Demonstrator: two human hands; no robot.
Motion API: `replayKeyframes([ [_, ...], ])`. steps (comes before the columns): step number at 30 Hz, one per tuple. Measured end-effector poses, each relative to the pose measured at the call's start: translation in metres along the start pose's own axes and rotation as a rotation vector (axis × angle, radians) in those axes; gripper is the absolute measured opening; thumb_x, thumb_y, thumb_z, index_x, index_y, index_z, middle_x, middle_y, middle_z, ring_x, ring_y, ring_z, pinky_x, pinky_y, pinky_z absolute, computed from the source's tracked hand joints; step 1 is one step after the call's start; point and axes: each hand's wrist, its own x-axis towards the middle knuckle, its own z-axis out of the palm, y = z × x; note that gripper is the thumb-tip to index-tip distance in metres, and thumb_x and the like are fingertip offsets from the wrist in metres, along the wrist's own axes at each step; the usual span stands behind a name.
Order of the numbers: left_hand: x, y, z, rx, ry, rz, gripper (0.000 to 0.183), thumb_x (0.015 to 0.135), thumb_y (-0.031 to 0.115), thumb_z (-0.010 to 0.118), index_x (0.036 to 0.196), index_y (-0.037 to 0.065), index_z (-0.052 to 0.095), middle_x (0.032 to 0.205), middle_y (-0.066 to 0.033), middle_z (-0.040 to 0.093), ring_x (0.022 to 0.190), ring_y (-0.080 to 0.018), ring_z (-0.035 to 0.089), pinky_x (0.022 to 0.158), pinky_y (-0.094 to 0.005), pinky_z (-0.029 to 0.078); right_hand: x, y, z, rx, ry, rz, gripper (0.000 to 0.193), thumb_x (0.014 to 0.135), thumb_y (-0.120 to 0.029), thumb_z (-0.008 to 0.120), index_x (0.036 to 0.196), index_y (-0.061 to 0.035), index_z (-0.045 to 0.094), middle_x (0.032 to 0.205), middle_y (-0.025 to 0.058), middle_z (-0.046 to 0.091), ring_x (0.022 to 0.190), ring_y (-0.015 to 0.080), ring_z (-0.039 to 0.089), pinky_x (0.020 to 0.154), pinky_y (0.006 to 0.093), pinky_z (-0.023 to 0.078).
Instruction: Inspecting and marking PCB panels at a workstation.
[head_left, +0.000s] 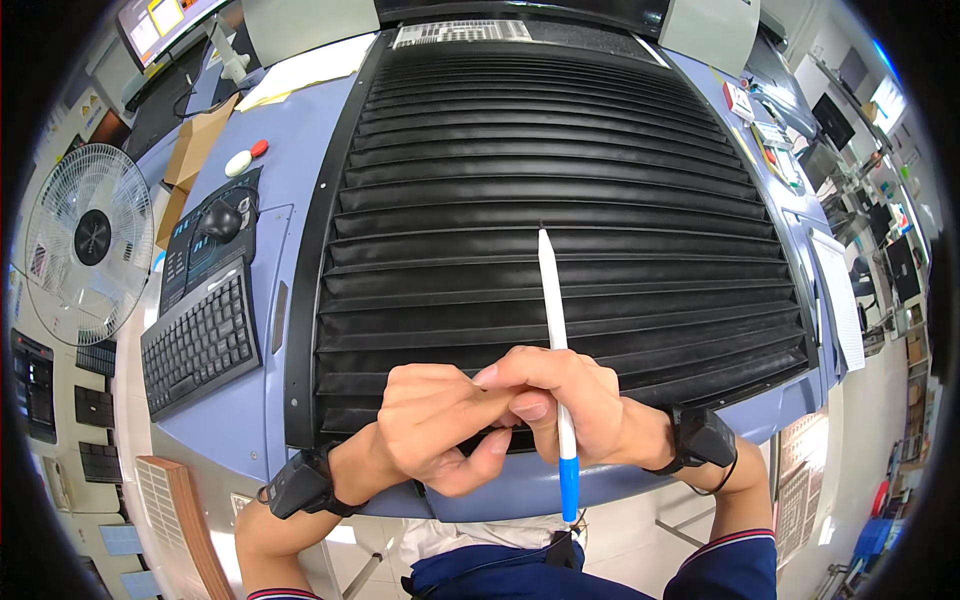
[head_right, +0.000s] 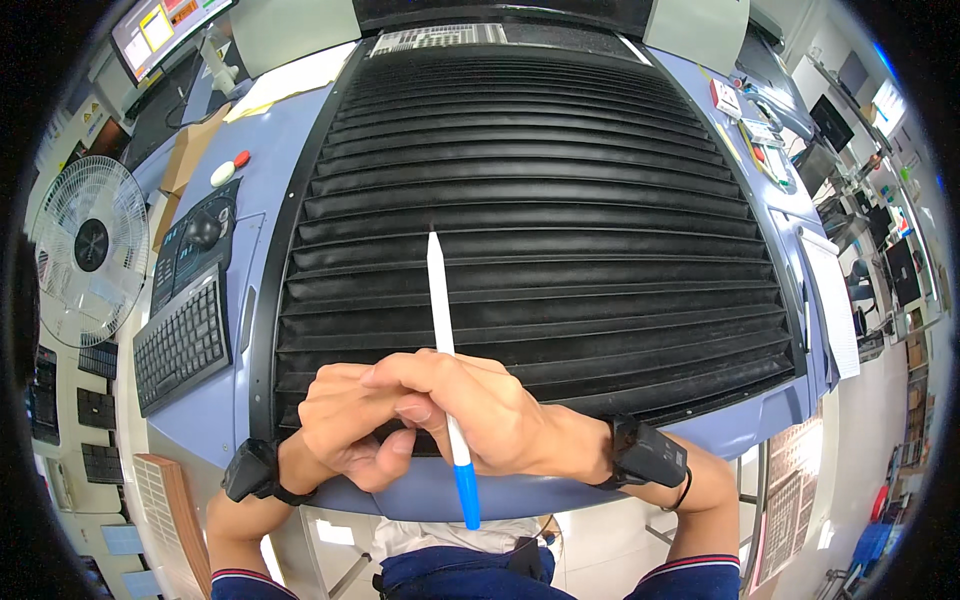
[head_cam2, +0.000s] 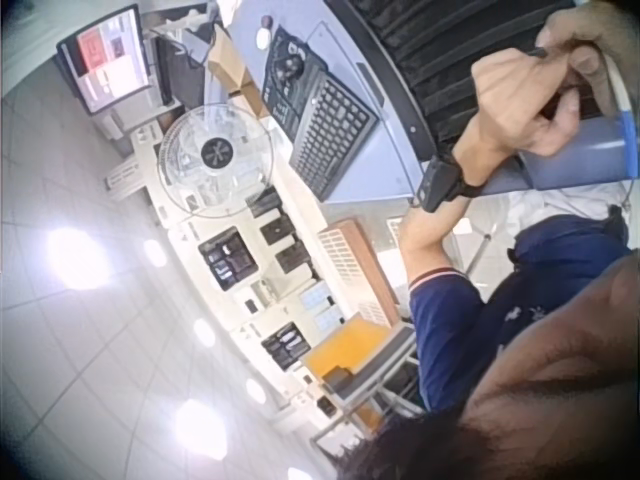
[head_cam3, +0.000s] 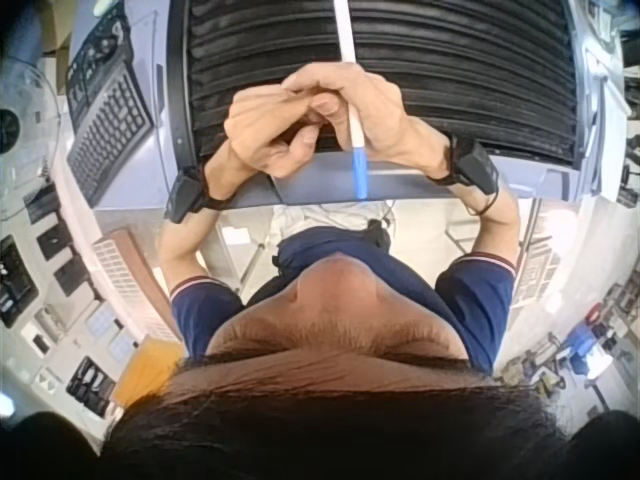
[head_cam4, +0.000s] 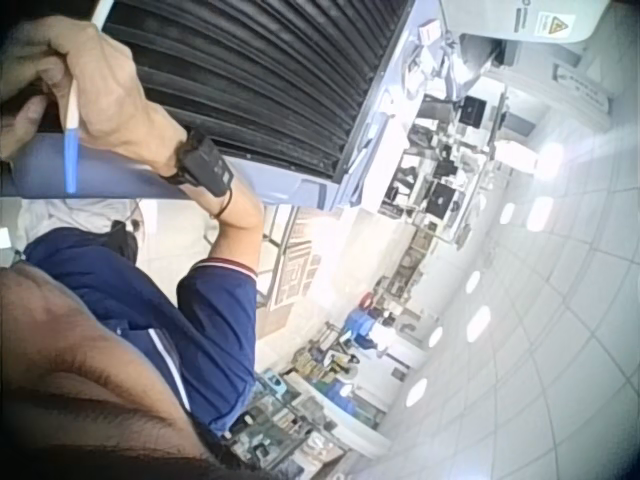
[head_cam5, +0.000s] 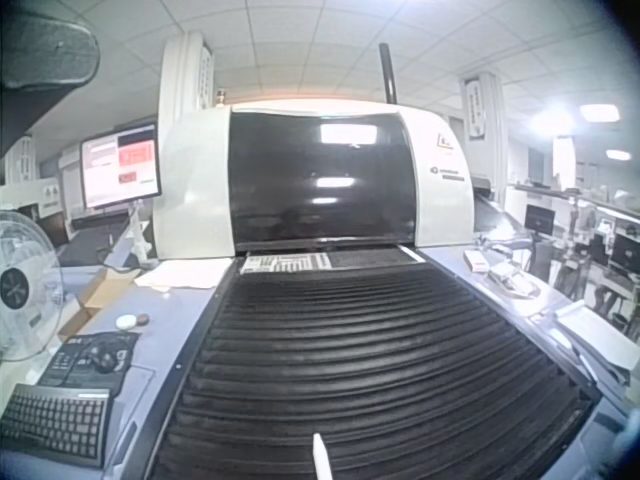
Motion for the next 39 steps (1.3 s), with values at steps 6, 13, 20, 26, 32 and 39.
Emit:
replayKeyframes([
  [6, 0.0, 0.002, 0.002, -0.018, 0.002, -0.016, 0.037, 0.065, -0.001, 0.065, 0.102, -0.005, 0.072, 0.065, -0.0042, 0.066, 0.049, -0.0171, 0.061, 0.05, -0.0262, 0.049, -0.003, -0.005, -0.004, 0.055, -0.006, 0.075, 0.026, 0.101, -0.006, 0.056, 0.125, 0.0055, 0.057, 0.089, 0.016, 0.068, 0.07, 0.0201, 0.069, 0.06, 0.0313, 0.058],
  [13, 0.002, -0.004, -0.002, 0.047, -0.027, -0.017, 0.04, 0.068, -0.002, 0.065, 0.107, -0.005, 0.072, 0.065, -0.0038, 0.066, 0.05, -0.0165, 0.061, 0.051, -0.027, 0.05, 0.004, -0.002, -0.011, 0.017, -0.014, 0.083, 0.027, 0.103, -0.01, 0.054, 0.125, 0.0063, 0.057, 0.087, 0.0156, 0.07, 0.075, 0.0217, 0.073, 0.066, 0.0317, 0.061],
  [20, 0.024, -0.031, -0.041, 0.674, -0.035, -0.476, 0.052, 0.089, 0.017, 0.068, 0.134, -0.006, 0.055, 0.127, -0.0284, 0.061, 0.114, -0.04, 0.063, 0.096, -0.0434, 0.052, 0.024, 0.045, -0.048, -0.555, 0.158, 0.225, 0.024, 0.1, -0.011, 0.059, 0.122, -0.0011, 0.059, 0.097, 0.0204, 0.072, 0.087, 0.0314, 0.074, 0.076, 0.0362, 0.058],
  [26, -0.001, -0.068, -0.061, 0.697, -0.012, -0.783, 0.07, 0.09, 0.029, 0.07, 0.143, -0.007, 0.044, 0.154, -0.037, 0.027, 0.14, -0.0492, 0.037, 0.111, -0.0483, 0.038, 0.016, 0.071, -0.06, -0.62, -0.168, 0.38, 0.036, 0.095, -0.02, 0.067, 0.124, -0.0034, 0.055, 0.105, 0.0242, 0.068, 0.093, 0.0433, 0.068, 0.078, 0.047, 0.055],
  [32, 0.005, -0.068, -0.072, 0.458, 0.271, -0.69, 0.061, 0.092, 0.024, 0.069, 0.141, -0.005, 0.048, 0.147, -0.0311, 0.042, 0.132, -0.0364, 0.051, 0.103, -0.0397, 0.047, 0.023, 0.061, -0.048, -0.65, -0.339, 0.577, 0.035, 0.093, -0.02, 0.069, 0.122, -0.0053, 0.055, 0.11, 0.024, 0.066, 0.093, 0.044, 0.067, 0.079, 0.0501, 0.054],
  [39, 0.024, -0.036, -0.059, 0.144, 0.456, -0.33, 0.051, 0.092, 0.012, 0.065, 0.139, -0.002, 0.052, 0.137, -0.0206, 0.057, 0.125, -0.0298, 0.059, 0.098, -0.0381, 0.053, 0.043, 0.044, -0.053, -0.516, 0.343, 0.468, 0.02, 0.102, -0.017, 0.059, 0.108, 0.0012, 0.064, 0.096, 0.0126, 0.07, 0.08, 0.0153, 0.066, 0.076, 0.0283, 0.056],
])
